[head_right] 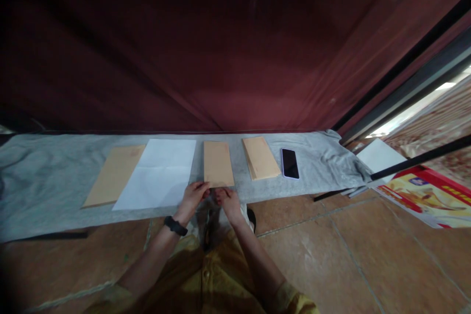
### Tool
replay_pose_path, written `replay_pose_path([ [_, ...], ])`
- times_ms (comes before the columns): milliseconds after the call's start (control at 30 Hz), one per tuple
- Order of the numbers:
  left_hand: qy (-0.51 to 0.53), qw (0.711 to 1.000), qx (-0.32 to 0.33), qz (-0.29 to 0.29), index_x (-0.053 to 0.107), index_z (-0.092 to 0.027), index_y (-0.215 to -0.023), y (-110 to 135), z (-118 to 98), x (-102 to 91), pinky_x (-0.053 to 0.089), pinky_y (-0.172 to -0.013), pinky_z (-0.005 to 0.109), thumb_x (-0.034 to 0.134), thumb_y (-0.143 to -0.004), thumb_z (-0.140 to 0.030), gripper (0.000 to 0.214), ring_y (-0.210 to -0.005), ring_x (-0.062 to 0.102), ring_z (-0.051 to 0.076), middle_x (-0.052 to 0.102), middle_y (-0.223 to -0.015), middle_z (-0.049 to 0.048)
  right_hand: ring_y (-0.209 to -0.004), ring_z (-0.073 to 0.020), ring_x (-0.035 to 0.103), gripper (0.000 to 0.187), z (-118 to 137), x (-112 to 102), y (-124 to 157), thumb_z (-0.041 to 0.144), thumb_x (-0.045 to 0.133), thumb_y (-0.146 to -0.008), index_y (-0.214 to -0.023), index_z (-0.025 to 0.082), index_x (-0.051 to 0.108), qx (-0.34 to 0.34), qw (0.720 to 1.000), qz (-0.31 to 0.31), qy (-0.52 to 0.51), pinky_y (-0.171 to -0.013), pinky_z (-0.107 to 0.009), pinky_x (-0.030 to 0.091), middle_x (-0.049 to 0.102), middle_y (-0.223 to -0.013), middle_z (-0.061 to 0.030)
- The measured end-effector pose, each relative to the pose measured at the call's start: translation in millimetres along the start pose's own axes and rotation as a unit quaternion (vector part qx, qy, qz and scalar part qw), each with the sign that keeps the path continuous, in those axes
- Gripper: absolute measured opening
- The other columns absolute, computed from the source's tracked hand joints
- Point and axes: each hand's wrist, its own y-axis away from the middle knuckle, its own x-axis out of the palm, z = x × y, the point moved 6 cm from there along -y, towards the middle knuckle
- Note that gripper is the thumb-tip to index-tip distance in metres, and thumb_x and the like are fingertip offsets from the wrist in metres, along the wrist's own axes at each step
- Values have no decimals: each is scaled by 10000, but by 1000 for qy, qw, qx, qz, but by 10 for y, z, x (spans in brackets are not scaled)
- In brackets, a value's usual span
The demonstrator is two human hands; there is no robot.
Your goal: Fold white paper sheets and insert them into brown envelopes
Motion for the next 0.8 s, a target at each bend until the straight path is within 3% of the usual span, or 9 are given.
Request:
replay_pose_path([
  [67, -11, 1000, -16, 11, 636, -179, -672, -13, 24, 8, 403, -466, 220, 651, -787, -371, 224, -511, 593, 130, 646, -586, 7, -987, -239, 696, 371, 118, -117, 42, 396, 437, -992, -1043, 189, 740, -94, 985, -31, 140, -916, -407, 548, 758, -1042, -102],
  [167, -13, 999, -38, 27, 630, -184, -696, -57, 49, 35, 417, -463, 218, 649, -799, -316, 169, -495, 606, 131, 655, -576, 5, -1254, -255, 580, 388, 250, -133, 99, 308, 386, -1026, -1258, 192, 675, -215, 923, -32, 319, -1101, -456, 439, 679, -1294, -114],
  [233, -3, 998, -53, 33, 625, -187, -731, -87, 66, 42, 444, -478, 221, 640, -810, -305, 143, -498, 621, 135, 663, -578, 3, -1348, -260, 505, 390, 238, -104, 114, 280, 402, -1029, -1337, 196, 627, -251, 886, -23, 388, -1151, -476, 392, 618, -1395, -107],
  [333, 19, 997, -67, 40, 627, -185, -750, -105, 89, 28, 484, -507, 232, 659, -800, -313, 141, -516, 645, 144, 682, -597, 16, -1401, -260, 452, 401, 132, -102, 112, 256, 408, -1033, -1387, 202, 589, -260, 859, -33, 440, -1167, -480, 379, 570, -1458, -97],
  [533, 57, 995, -76, 42, 625, -179, -728, -98, 123, -4, 516, -530, 241, 732, -749, -311, 171, -521, 664, 152, 697, -611, 32, -1421, -287, 428, 435, -18, -305, 80, 262, 374, -1046, -1428, 162, 556, -220, 845, -107, 475, -1166, -511, 362, 561, -1471, -122],
  [800, 99, 992, -68, 38, 619, -164, -777, -147, 69, 59, 507, -497, 232, 788, -740, -308, 226, -492, 654, 148, 686, -610, 24, -1415, -280, 442, 425, -24, -404, 36, 283, 397, -1036, -1393, 172, 599, -210, 857, -110, 458, -1181, -497, 344, 583, -1450, -122],
])
